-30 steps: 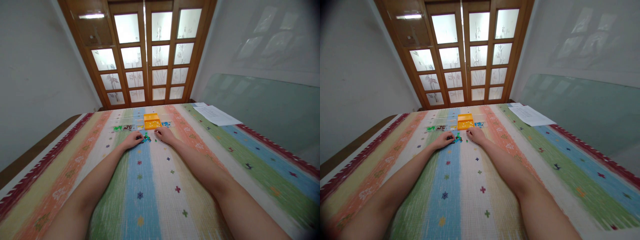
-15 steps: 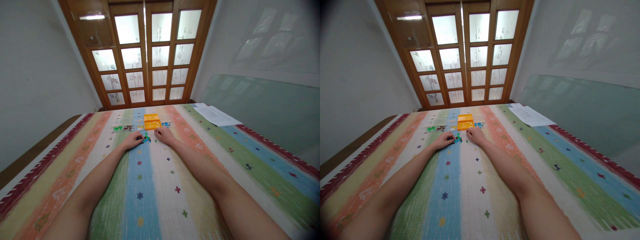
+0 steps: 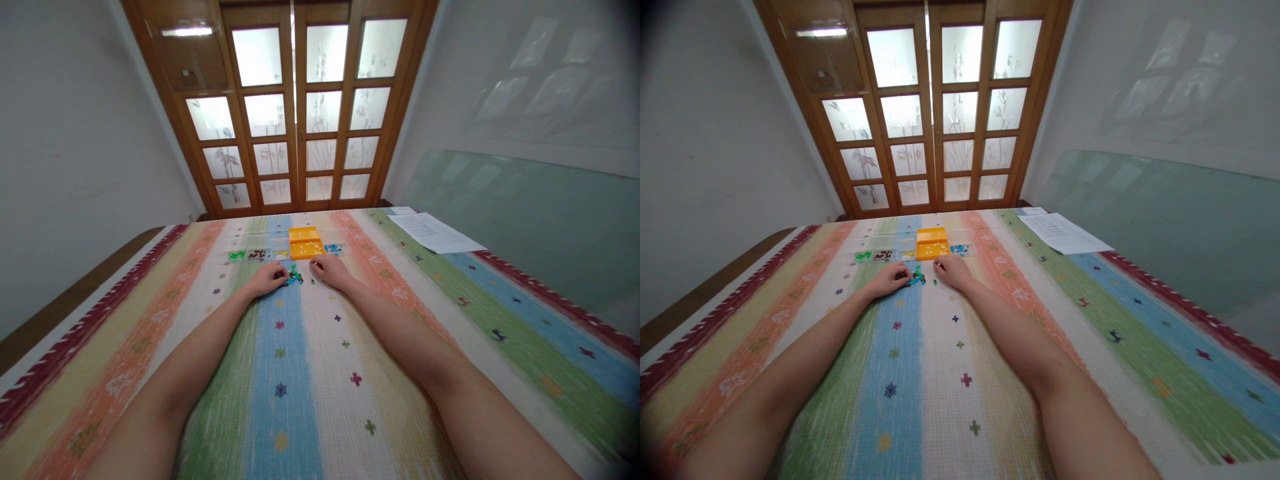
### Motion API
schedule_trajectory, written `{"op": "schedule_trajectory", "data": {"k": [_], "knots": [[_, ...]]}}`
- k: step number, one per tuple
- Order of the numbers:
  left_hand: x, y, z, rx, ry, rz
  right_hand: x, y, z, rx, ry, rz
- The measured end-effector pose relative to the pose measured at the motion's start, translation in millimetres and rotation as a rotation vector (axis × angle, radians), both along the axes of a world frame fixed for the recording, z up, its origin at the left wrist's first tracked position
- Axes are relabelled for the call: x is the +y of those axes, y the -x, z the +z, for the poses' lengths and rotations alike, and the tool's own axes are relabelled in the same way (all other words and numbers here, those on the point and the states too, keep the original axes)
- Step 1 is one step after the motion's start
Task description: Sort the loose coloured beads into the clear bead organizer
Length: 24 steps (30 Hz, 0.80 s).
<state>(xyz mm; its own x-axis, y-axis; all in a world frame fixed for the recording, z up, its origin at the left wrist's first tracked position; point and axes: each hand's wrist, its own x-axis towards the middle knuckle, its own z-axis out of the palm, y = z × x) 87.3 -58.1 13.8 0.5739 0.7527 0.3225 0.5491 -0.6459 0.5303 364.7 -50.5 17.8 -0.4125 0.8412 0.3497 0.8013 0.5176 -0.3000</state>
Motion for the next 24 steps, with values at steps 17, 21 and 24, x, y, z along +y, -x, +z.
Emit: {"op": "schedule_trajectory", "data": {"k": [17,21,24], "knots": [[6.5,4.4,-5.5,-0.215,0.193,0.081,4.8,-1.2,-5.6,0.02,-0.059,0.016],[6.9,0.5,-2.4,-0.413,0.289,0.159,6.4,-1.7,-7.0,0.027,-0.064,0.028],[7.0,-2.1,-1.8,-0.514,0.319,0.183,7.6,-1.9,-7.9,0.032,-0.064,0.035]]}}
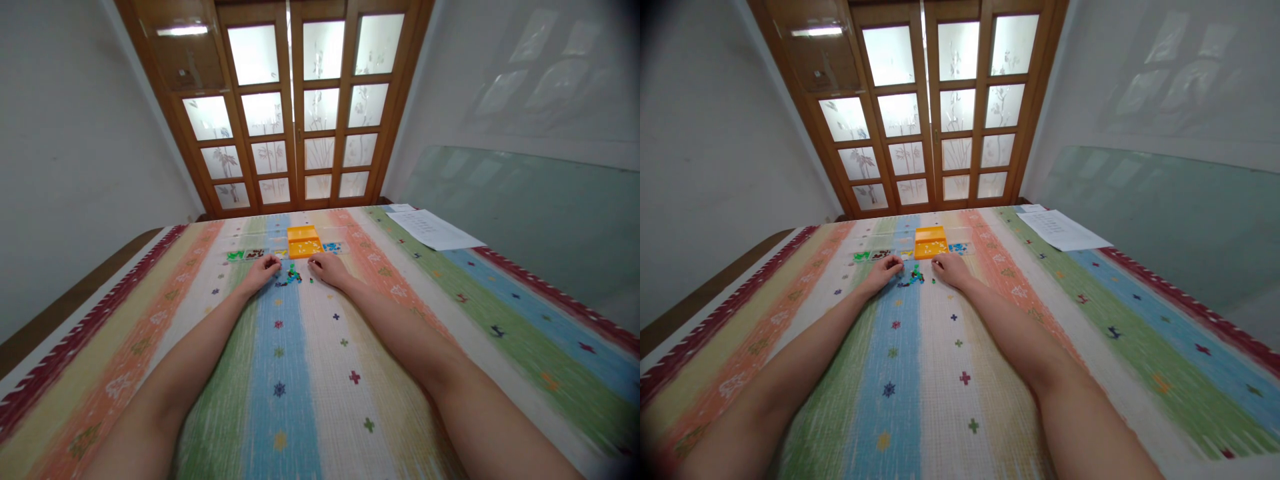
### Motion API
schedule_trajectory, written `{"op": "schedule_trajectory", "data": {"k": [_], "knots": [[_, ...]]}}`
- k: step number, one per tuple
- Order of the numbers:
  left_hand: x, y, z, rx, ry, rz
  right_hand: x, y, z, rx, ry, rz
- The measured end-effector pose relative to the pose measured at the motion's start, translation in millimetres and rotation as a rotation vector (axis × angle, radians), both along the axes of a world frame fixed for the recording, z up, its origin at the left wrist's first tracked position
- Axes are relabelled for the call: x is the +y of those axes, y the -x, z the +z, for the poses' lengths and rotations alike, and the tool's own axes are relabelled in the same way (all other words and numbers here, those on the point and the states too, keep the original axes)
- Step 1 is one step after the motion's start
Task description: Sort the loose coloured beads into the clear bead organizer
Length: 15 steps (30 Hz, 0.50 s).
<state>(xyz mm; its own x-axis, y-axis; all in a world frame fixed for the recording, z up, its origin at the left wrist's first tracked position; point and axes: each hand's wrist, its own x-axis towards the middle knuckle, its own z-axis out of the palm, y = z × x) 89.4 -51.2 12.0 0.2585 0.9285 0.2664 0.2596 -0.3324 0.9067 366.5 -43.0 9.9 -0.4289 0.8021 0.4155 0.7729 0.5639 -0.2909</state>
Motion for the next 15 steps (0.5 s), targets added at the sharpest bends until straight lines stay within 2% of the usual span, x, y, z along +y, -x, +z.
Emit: {"op": "schedule_trajectory", "data": {"k": [7,11,15], "knots": [[-4,-10,4.5,-0.142,-0.015,0.062,0,-1,-0.4,0.013,-0.046,0.029],[-11,-24,9.4,-0.272,0.051,0.078,-7,4,5.2,0.043,-0.203,0.093],[-17,-36,7.8,-0.268,0.048,0.017,-19,15,12.5,0.042,-0.356,0.19]]}}
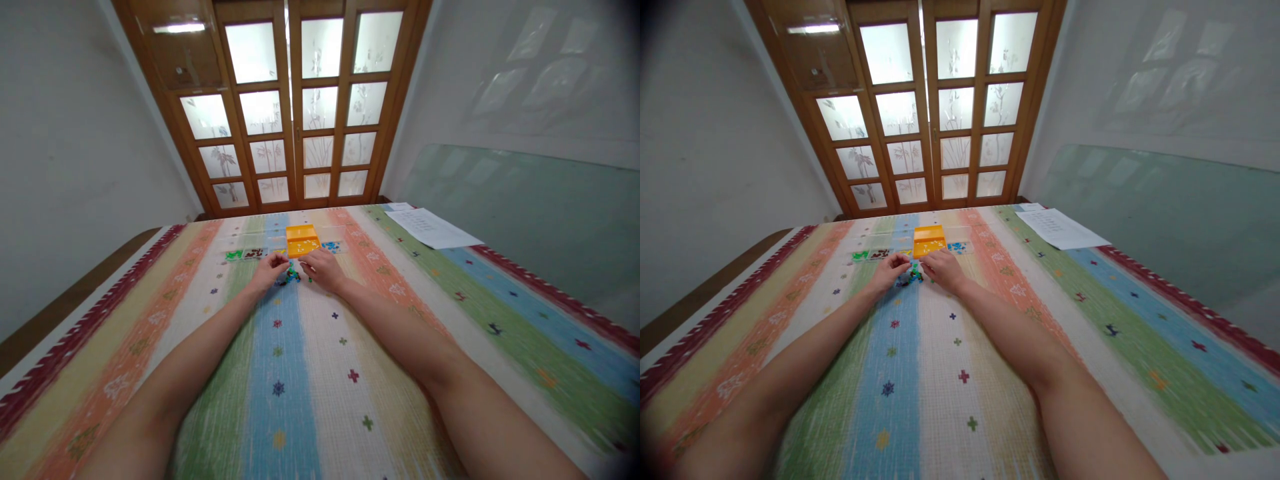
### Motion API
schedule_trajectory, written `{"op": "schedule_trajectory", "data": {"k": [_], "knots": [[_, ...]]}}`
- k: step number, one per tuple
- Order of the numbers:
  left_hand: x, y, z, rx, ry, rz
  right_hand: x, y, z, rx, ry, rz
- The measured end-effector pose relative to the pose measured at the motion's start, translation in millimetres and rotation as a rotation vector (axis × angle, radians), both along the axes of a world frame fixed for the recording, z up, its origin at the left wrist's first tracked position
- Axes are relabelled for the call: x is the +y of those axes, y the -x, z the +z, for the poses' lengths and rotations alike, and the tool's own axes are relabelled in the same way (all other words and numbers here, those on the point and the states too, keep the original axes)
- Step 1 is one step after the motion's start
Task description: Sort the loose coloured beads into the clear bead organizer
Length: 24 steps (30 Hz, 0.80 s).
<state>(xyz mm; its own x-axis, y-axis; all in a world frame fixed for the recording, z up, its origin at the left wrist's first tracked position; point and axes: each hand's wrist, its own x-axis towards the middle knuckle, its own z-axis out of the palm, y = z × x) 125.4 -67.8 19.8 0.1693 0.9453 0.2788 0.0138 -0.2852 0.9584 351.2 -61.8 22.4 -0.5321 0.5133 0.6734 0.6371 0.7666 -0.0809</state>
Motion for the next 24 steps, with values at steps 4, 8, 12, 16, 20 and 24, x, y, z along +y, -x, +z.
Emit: {"op": "schedule_trajectory", "data": {"k": [4,8,12,16,20,24], "knots": [[-3,-4,-2.8,0.063,-0.035,-0.059,-9,7,6.0,-0.082,-0.032,0.041],[-5,-5,-1.6,0.127,-0.046,-0.073,-13,7,11.1,-0.151,0.014,0.01],[-7,-6,0.5,0.146,-0.026,-0.076,-15,8,12.4,-0.172,0.047,0.039],[-8,-7,0.7,0.123,-0.017,-0.101,-14,10,9.8,-0.166,0.053,0.036],[-5,-5,-1.0,0.111,-0.014,-0.068,-11,9,6.2,-0.138,0.053,0.0],[4,6,-4.6,0.099,0.034,0.036,-8,6,3.4,-0.093,0.051,-0.014]]}}
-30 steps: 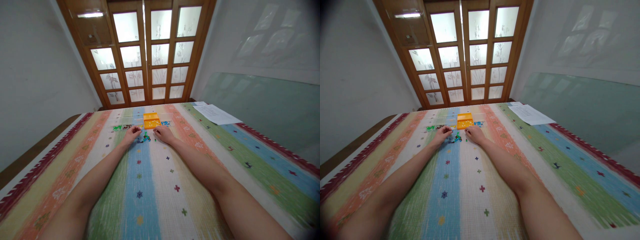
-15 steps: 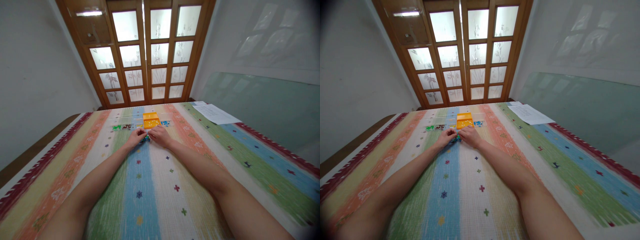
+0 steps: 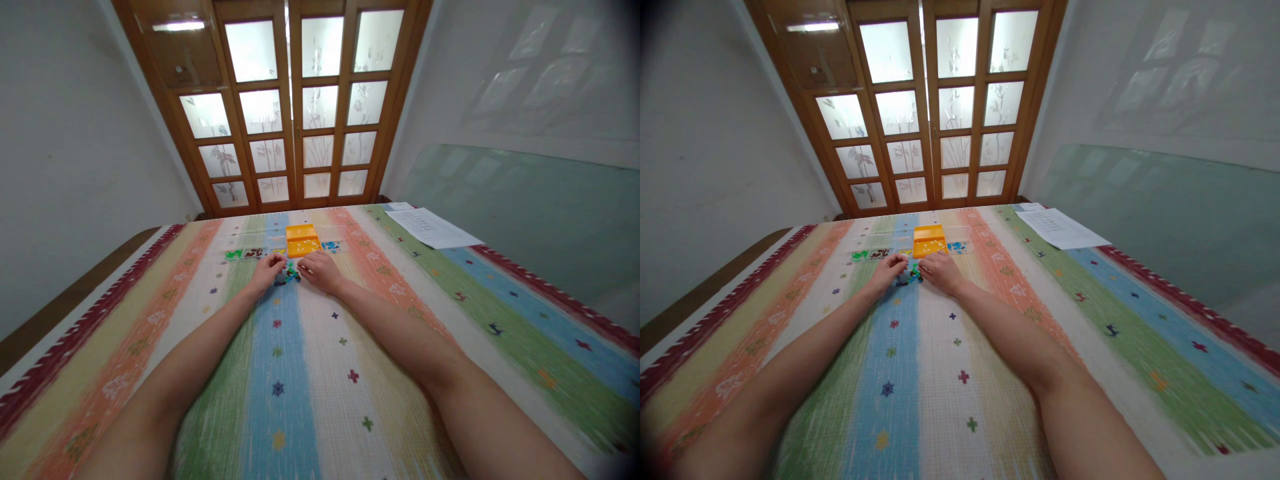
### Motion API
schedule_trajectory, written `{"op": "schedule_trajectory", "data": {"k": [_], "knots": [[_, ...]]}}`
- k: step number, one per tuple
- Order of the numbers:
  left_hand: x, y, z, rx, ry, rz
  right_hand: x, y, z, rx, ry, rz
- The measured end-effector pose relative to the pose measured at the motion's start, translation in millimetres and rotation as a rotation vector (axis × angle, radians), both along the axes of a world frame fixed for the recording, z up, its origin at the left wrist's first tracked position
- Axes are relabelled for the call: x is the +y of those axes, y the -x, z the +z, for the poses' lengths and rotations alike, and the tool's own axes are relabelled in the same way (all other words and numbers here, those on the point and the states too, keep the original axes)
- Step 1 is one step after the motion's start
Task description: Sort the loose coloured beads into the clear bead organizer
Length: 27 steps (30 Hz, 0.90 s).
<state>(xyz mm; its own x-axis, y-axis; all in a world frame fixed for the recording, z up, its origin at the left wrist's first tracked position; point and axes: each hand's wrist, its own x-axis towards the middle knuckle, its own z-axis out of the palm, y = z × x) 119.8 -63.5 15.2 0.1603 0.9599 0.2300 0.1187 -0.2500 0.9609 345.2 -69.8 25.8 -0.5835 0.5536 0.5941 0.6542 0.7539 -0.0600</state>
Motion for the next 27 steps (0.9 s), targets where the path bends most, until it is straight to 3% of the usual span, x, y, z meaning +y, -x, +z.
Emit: {"op": "schedule_trajectory", "data": {"k": [9,12,17,22,27], "knots": [[32,55,-5.6,-0.113,0.044,0.398,0,-2,0.7,0.025,0.023,0.008],[37,70,-4.5,-0.181,0.092,0.457,1,-2,-0.1,0.033,0.045,0.01],[37,75,-3.1,-0.212,0.109,0.399,2,-3,-1.2,0.024,0.04,-0.001],[32,65,-2.0,0.023,0.008,0.328,1,-3,-0.4,0.019,0.037,-0.004],[15,56,3.8,0.435,-0.144,-0.101,1,-3,0.3,0.029,0.062,-0.019]]}}
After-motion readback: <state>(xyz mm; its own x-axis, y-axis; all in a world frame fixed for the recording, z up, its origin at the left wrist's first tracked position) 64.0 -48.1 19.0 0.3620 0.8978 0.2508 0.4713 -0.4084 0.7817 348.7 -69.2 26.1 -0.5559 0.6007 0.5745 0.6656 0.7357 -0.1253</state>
